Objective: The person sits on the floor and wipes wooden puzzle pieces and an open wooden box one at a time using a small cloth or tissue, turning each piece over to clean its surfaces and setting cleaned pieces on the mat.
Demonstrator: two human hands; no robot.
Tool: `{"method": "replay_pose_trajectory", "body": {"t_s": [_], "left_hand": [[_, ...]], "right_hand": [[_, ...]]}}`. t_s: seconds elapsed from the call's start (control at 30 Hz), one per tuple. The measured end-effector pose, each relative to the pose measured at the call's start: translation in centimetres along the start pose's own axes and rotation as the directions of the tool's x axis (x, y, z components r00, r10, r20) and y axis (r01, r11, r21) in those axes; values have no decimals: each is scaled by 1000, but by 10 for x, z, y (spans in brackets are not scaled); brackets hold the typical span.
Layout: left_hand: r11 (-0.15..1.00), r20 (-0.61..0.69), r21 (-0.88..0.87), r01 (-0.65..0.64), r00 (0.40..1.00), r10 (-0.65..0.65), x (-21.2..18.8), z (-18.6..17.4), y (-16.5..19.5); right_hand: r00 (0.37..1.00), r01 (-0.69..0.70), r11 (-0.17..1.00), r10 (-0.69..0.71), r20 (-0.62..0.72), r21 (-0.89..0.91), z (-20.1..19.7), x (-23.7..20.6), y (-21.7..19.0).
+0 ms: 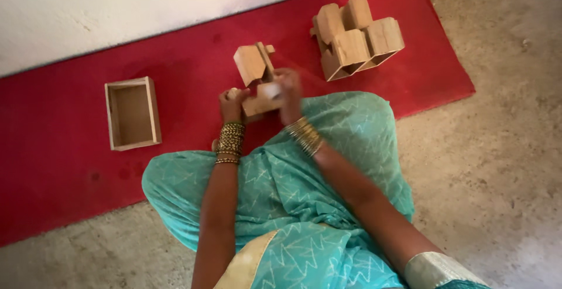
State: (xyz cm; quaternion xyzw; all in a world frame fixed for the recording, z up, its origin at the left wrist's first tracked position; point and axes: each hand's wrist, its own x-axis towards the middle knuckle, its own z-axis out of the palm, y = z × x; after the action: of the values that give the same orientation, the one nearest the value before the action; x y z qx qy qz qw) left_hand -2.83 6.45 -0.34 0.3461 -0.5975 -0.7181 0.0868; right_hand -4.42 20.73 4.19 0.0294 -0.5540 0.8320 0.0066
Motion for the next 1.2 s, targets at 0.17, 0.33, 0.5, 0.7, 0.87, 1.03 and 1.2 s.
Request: {"method": "replay_pose_trajectory", "body": {"t_s": [0.17,0.33,0.5,0.7,0.87,1.03,1.2], "left_hand": [[985,7,101,-137,991,137,10,-4,-9],[991,60,-99,-92,993,98,12,-6,-11],[995,28,-78,-69,997,71,4,-9,-3],[981,-96,190,35,995,-17,-3,-9,5],[968,-74,221,-115,988,135,-1,-15,4],[963,-86,224,149,987,-132,1,-23,3],[928,-82,373,12,996,20,6,-32,7]], "right_hand": [[775,630,137,-169,609,-764,30,-30,26],[745,637,-84,-190,640,-766,13,-27,28],[953,297,209,-120,277,-932,0,-16,27],[711,703,141,-153,686,-697,10,-28,30],[916,400,94,-81,393,-912,3,-16,20],[964,-211,953,240,114,-215,-7,-8,12],[936,-349,839,329,-122,-417,-8,-6,8]]}}
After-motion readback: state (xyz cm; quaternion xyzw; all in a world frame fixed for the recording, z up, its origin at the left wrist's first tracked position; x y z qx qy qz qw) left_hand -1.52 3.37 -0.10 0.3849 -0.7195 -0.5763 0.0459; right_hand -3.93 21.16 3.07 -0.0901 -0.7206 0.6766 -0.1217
